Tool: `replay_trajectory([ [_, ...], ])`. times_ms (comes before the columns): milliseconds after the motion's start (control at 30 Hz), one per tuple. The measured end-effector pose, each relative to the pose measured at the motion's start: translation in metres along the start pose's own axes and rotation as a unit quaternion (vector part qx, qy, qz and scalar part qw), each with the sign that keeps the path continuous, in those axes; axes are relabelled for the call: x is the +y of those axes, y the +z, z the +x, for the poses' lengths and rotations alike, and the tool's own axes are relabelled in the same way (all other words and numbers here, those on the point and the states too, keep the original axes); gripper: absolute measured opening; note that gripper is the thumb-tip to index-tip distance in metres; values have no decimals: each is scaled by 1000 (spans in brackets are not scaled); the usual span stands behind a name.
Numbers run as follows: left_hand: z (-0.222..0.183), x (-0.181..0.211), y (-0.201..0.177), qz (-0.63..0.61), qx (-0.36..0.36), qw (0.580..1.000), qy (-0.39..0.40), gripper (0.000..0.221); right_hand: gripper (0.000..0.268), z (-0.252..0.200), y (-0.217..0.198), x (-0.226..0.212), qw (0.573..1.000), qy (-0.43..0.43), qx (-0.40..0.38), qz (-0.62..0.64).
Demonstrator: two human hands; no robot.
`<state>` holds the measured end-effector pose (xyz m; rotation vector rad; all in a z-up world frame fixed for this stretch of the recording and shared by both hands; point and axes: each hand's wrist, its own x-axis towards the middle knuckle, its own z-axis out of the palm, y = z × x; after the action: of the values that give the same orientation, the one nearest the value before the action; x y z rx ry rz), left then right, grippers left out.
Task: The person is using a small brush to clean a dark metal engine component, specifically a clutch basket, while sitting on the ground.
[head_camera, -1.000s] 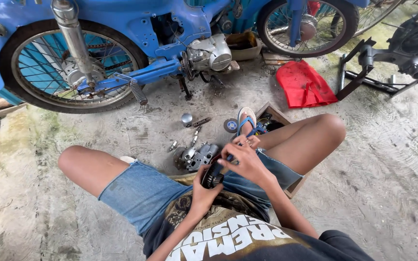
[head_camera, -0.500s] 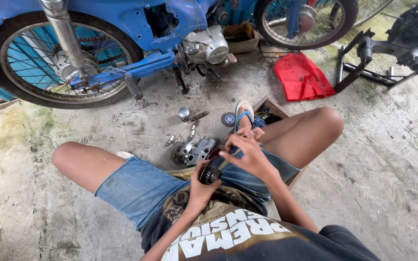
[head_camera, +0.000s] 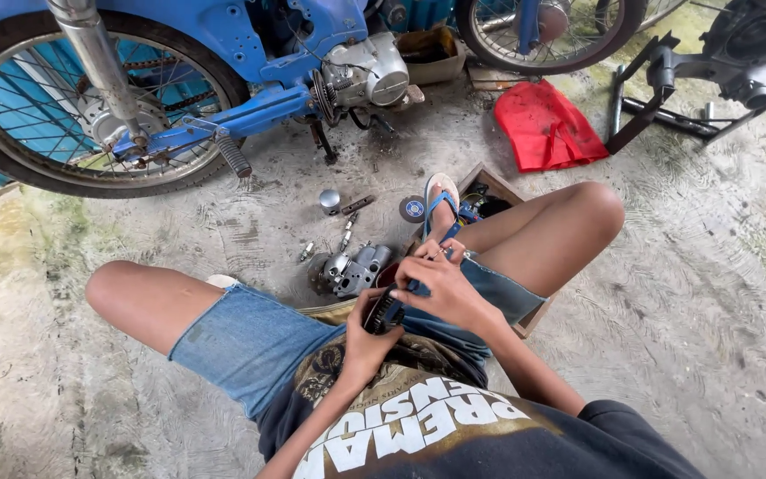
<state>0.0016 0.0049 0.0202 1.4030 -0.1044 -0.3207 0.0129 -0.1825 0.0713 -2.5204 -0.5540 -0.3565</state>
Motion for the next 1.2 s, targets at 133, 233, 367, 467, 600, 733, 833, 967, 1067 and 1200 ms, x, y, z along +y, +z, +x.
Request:
replay_trajectory([
  [133,2,-12,-2,-27,19,999,-16,53,16,11,-31,-2,998,58,-3,25],
  [233,-1,0,0,0,-19,1000,-3,52,19,8,-31,-8,996,51,19,67],
  [367,0,2,0,2,-31,1000,5,52,23,1,0,-3,997,15,-21,67],
  [467,5,-21,-2,-8,-6,1000,-8,54,21,9,-16,-2,997,40,7,65],
  [600,2,-6,-2,-4,-9,1000,8,53,20,5,-25,-2,993,37,34,111],
  [733,1,0,0,0,-8,1000,11,56,28,0,6,2,1000,-11,10,19],
  [833,3,-11,-1,-13,-7,1000,-6,52,25,4,-7,8,998,31,17,45],
  [967,1,-7,1,-15,-5,1000,-2,55,25,-3,-1,14,998,40,27,44],
  [1067,-3,-9,2,-10,-3,1000,9,57,29,-8,16,7,998,15,29,50],
  [1200,11,-36,-1,-13,-3,1000,-5,54,24,1,0,17,997,28,40,59],
])
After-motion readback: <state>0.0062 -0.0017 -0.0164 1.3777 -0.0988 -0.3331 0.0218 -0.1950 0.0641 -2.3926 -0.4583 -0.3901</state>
